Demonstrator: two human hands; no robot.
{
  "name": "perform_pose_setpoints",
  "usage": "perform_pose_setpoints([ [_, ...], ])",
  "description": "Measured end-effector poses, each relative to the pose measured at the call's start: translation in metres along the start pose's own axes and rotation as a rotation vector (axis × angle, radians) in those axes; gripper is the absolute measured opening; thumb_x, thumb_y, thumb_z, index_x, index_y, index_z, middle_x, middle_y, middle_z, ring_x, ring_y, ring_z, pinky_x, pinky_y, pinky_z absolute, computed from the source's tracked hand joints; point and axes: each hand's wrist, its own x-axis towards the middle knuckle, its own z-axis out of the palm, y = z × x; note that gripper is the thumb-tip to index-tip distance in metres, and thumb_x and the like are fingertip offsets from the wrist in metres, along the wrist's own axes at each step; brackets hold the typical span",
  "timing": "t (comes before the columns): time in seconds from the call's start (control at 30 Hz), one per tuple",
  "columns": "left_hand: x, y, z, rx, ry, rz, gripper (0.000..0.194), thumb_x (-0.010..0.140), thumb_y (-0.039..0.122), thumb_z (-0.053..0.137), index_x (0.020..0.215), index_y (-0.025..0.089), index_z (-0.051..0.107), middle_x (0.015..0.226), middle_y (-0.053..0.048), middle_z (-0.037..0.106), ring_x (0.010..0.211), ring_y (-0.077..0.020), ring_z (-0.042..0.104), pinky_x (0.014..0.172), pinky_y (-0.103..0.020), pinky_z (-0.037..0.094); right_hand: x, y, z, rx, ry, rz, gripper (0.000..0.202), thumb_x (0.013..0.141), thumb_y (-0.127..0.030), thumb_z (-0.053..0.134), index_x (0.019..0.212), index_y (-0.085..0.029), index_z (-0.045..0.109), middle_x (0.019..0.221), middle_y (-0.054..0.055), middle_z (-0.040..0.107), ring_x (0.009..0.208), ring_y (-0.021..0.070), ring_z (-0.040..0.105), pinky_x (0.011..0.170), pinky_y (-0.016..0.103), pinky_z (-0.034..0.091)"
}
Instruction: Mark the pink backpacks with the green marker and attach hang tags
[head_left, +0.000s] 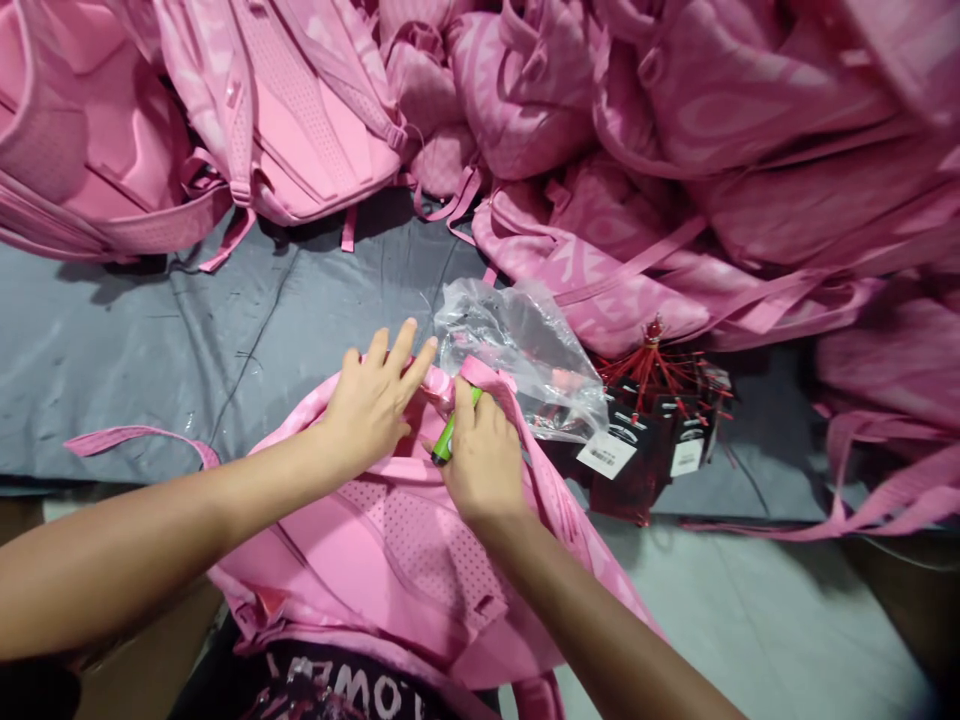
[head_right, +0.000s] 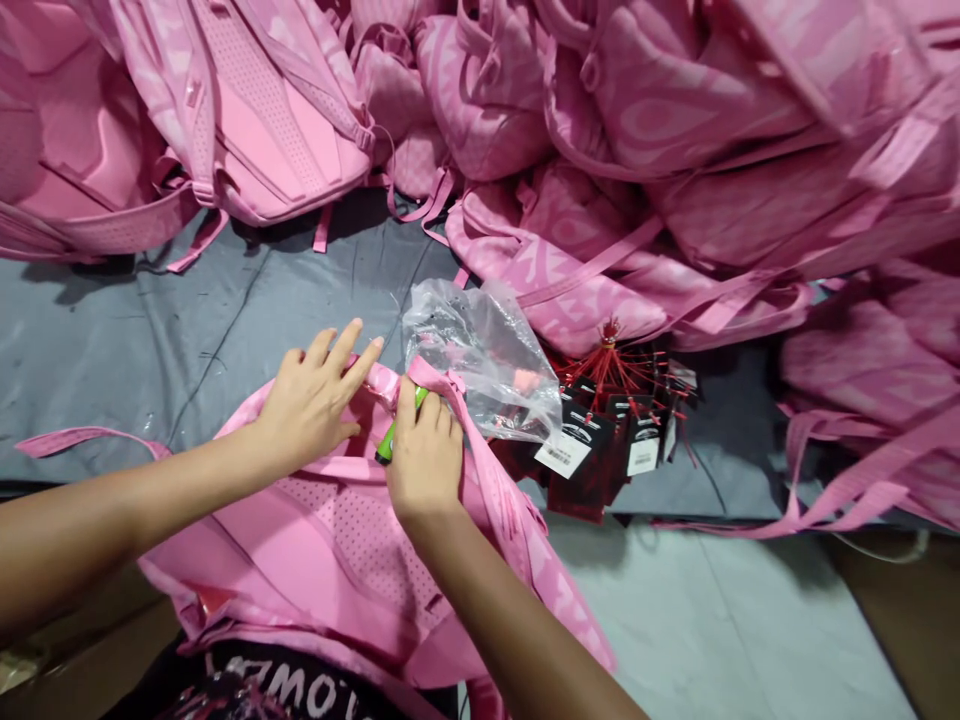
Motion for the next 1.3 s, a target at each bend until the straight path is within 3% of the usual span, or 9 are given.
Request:
perform_pose_setpoints([
  [0.17,-0.003,-0.001,0.002,-0.012,0.015,-0.022,0.100,0.079,0.047,0.070,0.157,0.020,0.015,0.164,-0.016,0.010,0.141,-0.0377,0.028,0.097,-0.049,0.044,-0.005,0.007,0.002,0.093,0.015,0.012,0.066,0.080,-0.007,0.058,0.141,-0.011,0.034,0.107,0.016,0.059,0.098,0.0318,0.057,0.081,0.043,0.047],
  [0.37,0.008,0.003,0.007,0.030,0.009,0.196,0.119,0.069,0.058,0.078,0.157,0.029,0.003,0.164,-0.016,0.006,0.148,-0.0419,0.011,0.112,-0.068,0.017,0.000,0.005,0.009,0.146,0.045,0.016,0.061,0.082,-0.015,0.063,0.137,-0.009,0.040,0.109,0.019,0.061,0.098,0.0336,0.057,0.081,0.045,0.047],
  [0.5,0.008,0.003,0.008,-0.013,0.011,0.112,0.110,0.076,0.059,0.071,0.157,0.023,0.007,0.163,-0.017,0.010,0.147,-0.0398,0.018,0.113,-0.063,0.022,-0.002,0.017,0.011,0.210,0.129,-0.064,0.056,0.089,-0.023,0.057,0.140,-0.008,0.040,0.103,0.018,0.063,0.095,0.0329,0.059,0.078,0.044,0.046],
  [0.63,0.002,0.003,0.011,-0.035,0.040,0.006,0.107,0.076,0.062,0.069,0.157,0.018,0.014,0.163,-0.018,0.008,0.147,-0.0401,0.016,0.109,-0.060,0.029,-0.031,0.044,0.003,0.343,0.242,-0.205,0.053,0.095,-0.037,0.050,0.140,-0.010,0.043,0.105,0.017,0.064,0.095,0.0309,0.060,0.078,0.042,0.047],
  [0.77,0.002,0.004,0.013,-0.033,0.032,0.000,0.106,0.076,0.061,0.070,0.156,0.018,0.016,0.164,-0.017,0.006,0.146,-0.0384,0.019,0.097,-0.050,0.041,-0.060,0.058,-0.018,0.584,0.394,-0.153,0.033,0.092,-0.037,0.055,0.120,-0.020,0.058,0.098,0.009,0.065,0.084,0.0227,0.062,0.072,0.034,0.050],
  [0.87,0.004,0.005,0.012,-0.016,0.019,-0.004,0.104,0.076,0.060,0.070,0.156,0.017,0.017,0.164,-0.017,0.005,0.144,-0.0378,0.023,0.096,-0.049,0.041,-0.050,0.052,-0.031,0.844,0.231,-0.110,0.018,0.088,-0.029,0.064,0.105,-0.023,0.062,0.088,0.003,0.068,0.072,0.0160,0.064,0.064,0.026,0.050],
  [1.07,0.010,0.004,0.007,0.002,0.019,0.003,0.098,0.076,0.057,0.071,0.152,0.015,0.027,0.162,-0.017,0.015,0.124,-0.0344,0.042,0.087,-0.043,0.046,-0.001,0.049,-0.030,1.108,-0.323,-0.278,0.015,0.089,-0.029,0.065,0.100,-0.022,0.073,0.096,0.006,0.073,0.090,0.0191,0.068,0.081,0.032,0.055],
  [1.2,0.012,0.003,0.005,-0.010,0.010,-0.001,0.093,0.076,0.056,0.070,0.149,0.014,0.031,0.161,-0.017,0.019,0.113,-0.0325,0.046,0.082,-0.042,0.046,-0.003,0.053,-0.031,1.088,-0.383,-0.266,0.015,0.090,-0.027,0.063,0.101,-0.023,0.073,0.099,0.006,0.073,0.093,0.0179,0.068,0.083,0.031,0.056],
  [1.3,0.012,0.002,0.004,-0.028,-0.002,0.002,0.092,0.076,0.054,0.070,0.149,0.014,0.032,0.161,-0.018,0.019,0.114,-0.0328,0.045,0.082,-0.042,0.046,-0.014,0.048,-0.034,0.961,-0.311,-0.249,0.018,0.090,-0.024,0.061,0.105,-0.022,0.071,0.101,0.006,0.073,0.093,0.0183,0.068,0.083,0.033,0.056],
])
